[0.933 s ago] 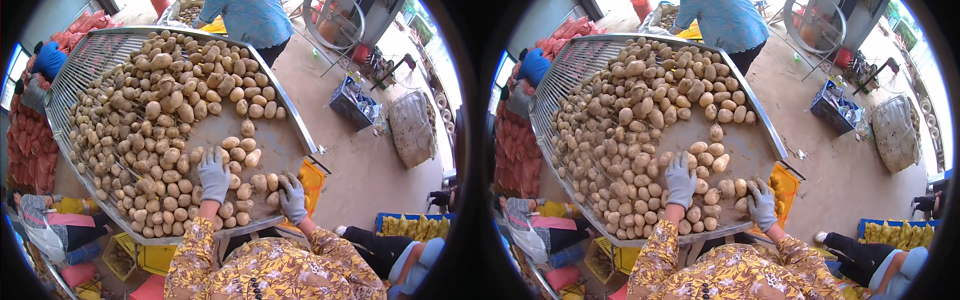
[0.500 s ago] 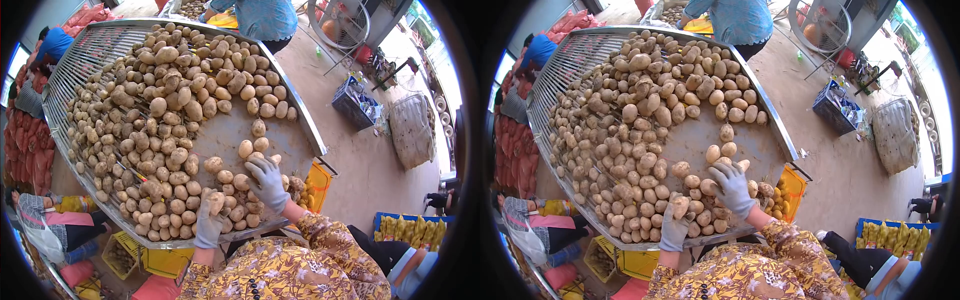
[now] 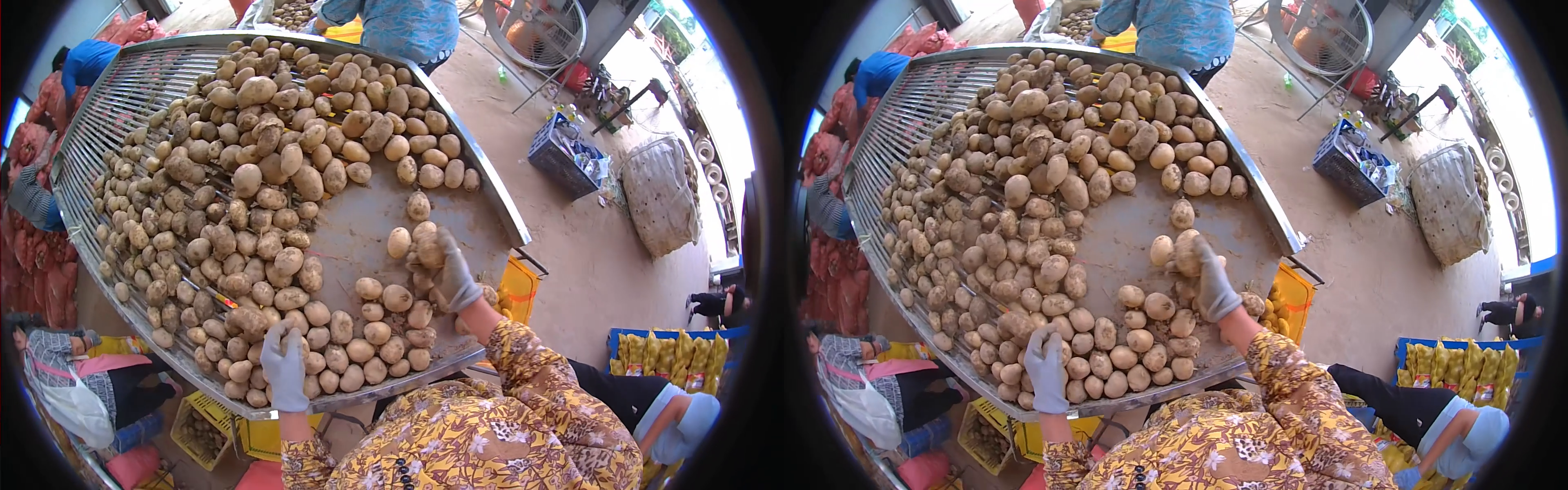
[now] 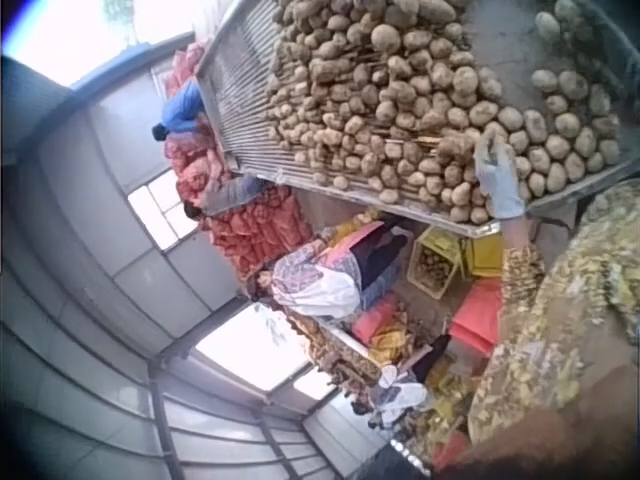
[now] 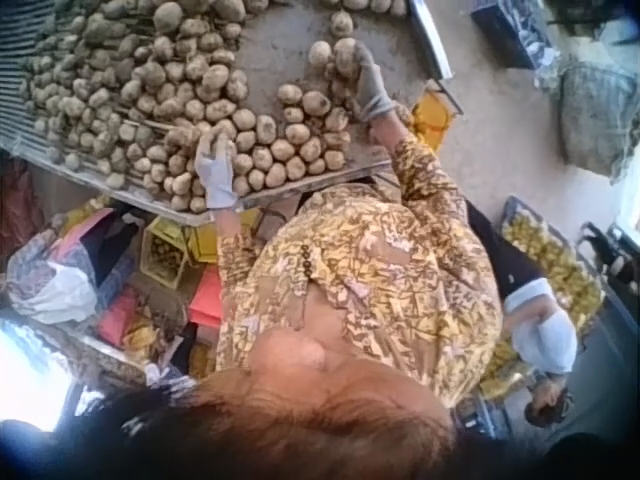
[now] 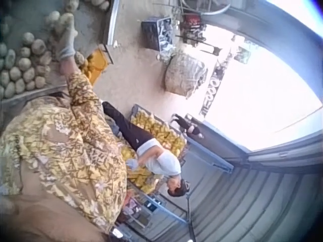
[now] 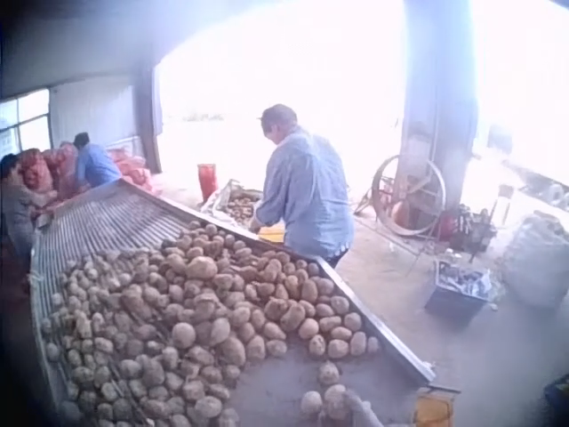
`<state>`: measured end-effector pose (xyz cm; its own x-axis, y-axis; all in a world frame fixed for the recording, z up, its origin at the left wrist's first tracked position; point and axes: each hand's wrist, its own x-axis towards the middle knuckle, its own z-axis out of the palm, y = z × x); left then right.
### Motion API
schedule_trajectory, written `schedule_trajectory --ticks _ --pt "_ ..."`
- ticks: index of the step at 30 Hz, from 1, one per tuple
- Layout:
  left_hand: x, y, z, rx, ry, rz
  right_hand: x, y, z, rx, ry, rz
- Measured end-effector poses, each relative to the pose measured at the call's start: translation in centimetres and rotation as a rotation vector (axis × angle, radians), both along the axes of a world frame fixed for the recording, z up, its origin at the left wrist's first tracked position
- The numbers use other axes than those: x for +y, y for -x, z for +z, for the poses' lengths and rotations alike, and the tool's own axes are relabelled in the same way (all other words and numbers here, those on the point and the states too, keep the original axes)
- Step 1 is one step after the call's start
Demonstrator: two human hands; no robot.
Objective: Sort and organize potatoes on a metal sorting table in a warehouse.
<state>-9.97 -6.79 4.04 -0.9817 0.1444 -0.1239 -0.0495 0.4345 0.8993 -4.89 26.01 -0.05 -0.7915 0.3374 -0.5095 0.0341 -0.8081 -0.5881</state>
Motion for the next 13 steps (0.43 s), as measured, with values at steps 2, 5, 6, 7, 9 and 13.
schedule_trajectory --ticks 2,5,6,7,9,13 --pt "1.1 2.7 0.1 0.231 0.318 -0.163 4.7 -0.3 0.0 0.03 -0.343 0.004" --pt "6.4 7.2 0.3 0.261 0.898 -0.497 9.0 2.9 0.3 -0.378 -1.245 0.256" --pt "7.6 8.0 0.4 0.254 0.899 -0.501 8.4 4.8 1.1 -0.461 -1.589 0.354" --pt "9.3 8.6 -0.4 0.27 1.027 -0.577 8.1 6.2 1.4 -0.627 -1.703 0.453" --pt "10.5 9.5 -1.2 0.275 1.173 -0.626 6.7 9.8 3.3 -0.693 -1.836 0.733" --pt "10.0 11.8 -6.3 0.303 1.353 -0.708 7.5 12.3 2.0 -0.715 -1.984 0.888"
